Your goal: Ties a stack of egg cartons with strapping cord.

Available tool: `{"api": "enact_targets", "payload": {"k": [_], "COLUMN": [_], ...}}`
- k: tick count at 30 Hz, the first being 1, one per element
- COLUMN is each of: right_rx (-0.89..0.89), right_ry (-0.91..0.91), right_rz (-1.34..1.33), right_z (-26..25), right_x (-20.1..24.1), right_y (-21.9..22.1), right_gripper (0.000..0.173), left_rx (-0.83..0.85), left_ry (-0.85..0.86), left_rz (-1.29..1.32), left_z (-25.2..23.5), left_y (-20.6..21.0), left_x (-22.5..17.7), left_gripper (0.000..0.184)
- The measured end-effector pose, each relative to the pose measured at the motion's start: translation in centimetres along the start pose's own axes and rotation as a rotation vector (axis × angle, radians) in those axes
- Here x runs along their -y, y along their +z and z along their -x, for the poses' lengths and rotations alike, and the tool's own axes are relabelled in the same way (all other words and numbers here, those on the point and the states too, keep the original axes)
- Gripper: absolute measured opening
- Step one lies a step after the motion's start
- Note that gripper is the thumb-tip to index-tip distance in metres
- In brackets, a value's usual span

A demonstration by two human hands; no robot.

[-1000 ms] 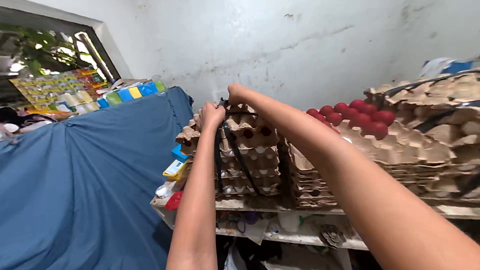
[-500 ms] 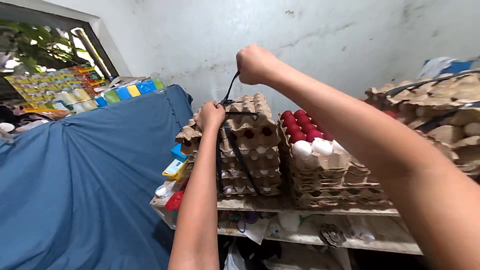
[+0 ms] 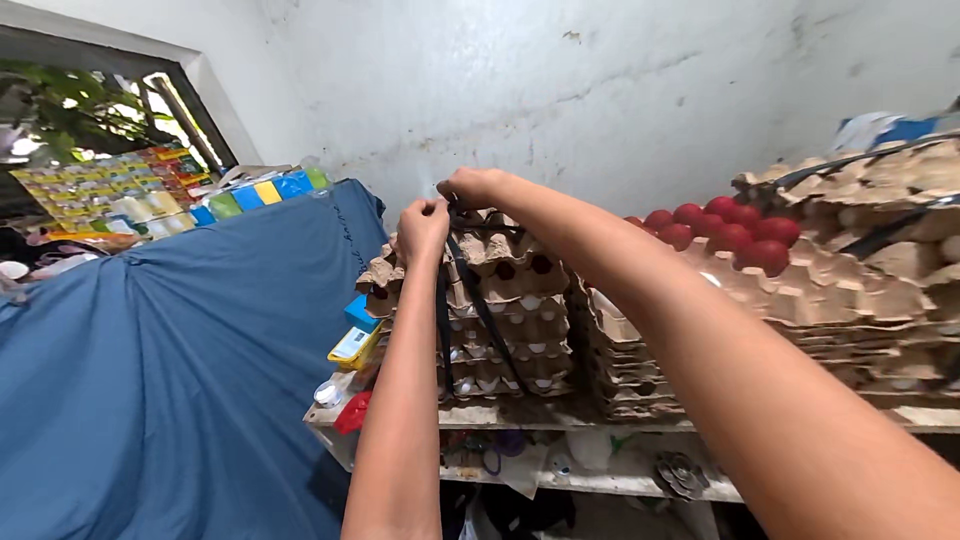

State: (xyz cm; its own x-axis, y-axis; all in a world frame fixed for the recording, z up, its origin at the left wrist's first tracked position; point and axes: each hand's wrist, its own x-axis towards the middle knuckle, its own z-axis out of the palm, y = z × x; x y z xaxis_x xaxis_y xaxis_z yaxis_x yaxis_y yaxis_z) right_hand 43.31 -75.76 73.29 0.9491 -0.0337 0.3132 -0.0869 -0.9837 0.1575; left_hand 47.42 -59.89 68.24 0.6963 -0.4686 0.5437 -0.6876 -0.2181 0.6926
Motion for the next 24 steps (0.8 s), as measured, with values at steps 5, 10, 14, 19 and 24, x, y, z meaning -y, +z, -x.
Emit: {"api": "enact_targets", "payload": {"k": [5, 10, 14, 19, 24], "right_rx": [0.043, -0.1, -0.094, -0.182, 0.111], "right_ry": [0.038, 0.113, 0.209, 0.268, 0.059], "right_rz": [-0.027, -0.168, -0.394, -0.557, -0.064], "right_z": [-1.1, -0.8, 0.0, 0.6, -1.3], "right_x": [-0.9, -1.4, -2.5, -2.5, -1.1], "right_y": [1.4, 1.0, 0.9, 1.8, 0.6], "right_gripper": [0.024, 0.013, 0.019, 0.025, 0.026], "left_rx": [-0.059, -0.013, -0.01, 0.011, 0.064], "left_ry": [-0.169, -0.197, -0.178, -0.179, -0.169], "left_rz": [0.045, -0.035, -0.044, -0.121, -0.171], "left_z": [0.6, 0.8, 0.8, 0.6, 0.1], "left_y": [-0.2, -0.1, -0.1, 0.1, 0.3], "left_x": [-1.0, -1.4, -1.0, -0.9, -0.6], "left_gripper": [0.046, 0.05, 0.041, 0.04, 0.041]}}
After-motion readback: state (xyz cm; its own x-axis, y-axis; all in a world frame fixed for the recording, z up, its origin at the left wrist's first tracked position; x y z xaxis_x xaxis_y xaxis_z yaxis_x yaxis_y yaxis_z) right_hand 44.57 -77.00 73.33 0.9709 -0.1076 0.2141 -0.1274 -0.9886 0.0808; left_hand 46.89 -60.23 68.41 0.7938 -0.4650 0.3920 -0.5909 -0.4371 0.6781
